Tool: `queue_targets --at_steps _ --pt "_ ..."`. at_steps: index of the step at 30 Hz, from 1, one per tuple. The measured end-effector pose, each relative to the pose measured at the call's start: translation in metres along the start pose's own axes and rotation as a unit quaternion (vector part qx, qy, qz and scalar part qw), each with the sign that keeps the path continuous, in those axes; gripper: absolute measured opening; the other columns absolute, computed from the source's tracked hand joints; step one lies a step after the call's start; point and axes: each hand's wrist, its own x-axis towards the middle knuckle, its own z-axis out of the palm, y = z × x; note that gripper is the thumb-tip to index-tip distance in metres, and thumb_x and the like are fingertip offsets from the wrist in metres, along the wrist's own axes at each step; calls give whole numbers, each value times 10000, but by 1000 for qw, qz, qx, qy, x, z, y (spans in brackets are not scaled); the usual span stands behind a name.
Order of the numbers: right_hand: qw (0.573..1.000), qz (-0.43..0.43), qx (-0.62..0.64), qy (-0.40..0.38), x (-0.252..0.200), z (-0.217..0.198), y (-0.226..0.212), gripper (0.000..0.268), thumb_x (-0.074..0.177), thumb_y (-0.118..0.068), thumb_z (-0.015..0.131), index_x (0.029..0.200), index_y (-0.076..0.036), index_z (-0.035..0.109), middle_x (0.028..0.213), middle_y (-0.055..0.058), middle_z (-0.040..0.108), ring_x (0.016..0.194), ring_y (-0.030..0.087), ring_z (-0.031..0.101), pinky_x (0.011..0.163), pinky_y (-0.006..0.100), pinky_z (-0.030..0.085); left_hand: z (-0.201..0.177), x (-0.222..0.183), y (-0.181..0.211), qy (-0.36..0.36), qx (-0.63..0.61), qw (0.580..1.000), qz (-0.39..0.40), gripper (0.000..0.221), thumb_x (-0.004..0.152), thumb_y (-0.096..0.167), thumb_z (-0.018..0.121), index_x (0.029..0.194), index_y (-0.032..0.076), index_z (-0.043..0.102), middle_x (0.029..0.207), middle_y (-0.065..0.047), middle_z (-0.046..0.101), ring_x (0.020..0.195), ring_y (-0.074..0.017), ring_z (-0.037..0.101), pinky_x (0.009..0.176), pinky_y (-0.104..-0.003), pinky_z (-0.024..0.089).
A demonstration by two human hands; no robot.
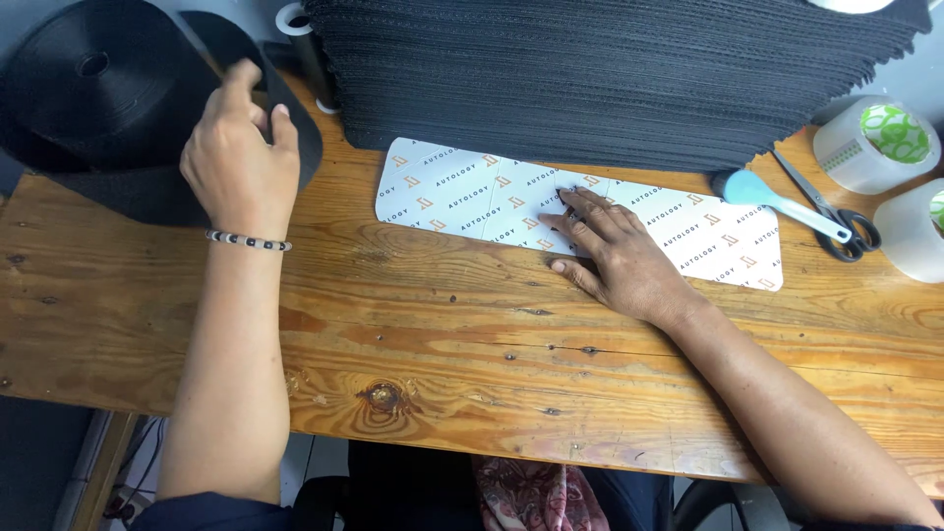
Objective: Adhering black fabric strips to a printed white backing and cutting them to size using scissors.
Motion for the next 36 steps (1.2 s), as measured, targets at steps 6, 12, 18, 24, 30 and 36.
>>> queue_targets --at_steps 6,12,18,24,30,36 --pt "1000 -7 -2 9 1 2 2 559 1034 -433 554 1517 -156 506 1591 187 453 1464 380 440 1163 484 373 -19 -5 22 21 -74 996 33 269 755 58 654 995 177 631 831 55 737 732 -337 690 622 -494 501" --pt "1000 -6 10 11 2 -2 -1 558 1030 -419 569 1518 -155 503 1597 180 446 1462 373 444 1167 472 370 -37 -8 41 -178 -3 983 48 920 955 809 545 1443 33 625 827 -83 783 735 -421 737 548 -561 517" --pt "994 88 -2 -62 9 -10 -13 527 1028 -512 537 1446 -193 552 1525 135 474 1471 370 403 1151 558 363 -39 -15 44 -206 -20 964 168 354 942 228 760 1288 163 725 981 -45 780 961 -254 755 1059 -463 392" --pt "1000 -4 16 11 4 -6 -4 542 1029 -414 577 1498 -147 527 1576 179 474 1454 373 454 1180 477 365 -71 0 102 -195 -189 913 304 343 839 28 791 1138 181 723 1019 11 795 933 -198 744 1070 -474 325" --pt "1000 13 16 7 5 -6 -5 533 1025 -417 586 1483 -148 537 1544 183 486 1431 356 470 1145 481 385 -15 13 137 -272 -222 875 334 184 919 31 709 1042 168 707 951 16 791 820 -225 728 903 -423 385" --pt "999 -15 5 44 8 -7 -2 540 1021 -386 620 1440 -51 560 1430 200 568 1286 374 548 1112 470 433 14 1 149 -87 -194 928 306 305 931 -83 600 1097 165 664 844 -2 670 750 -258 622 968 -426 386"
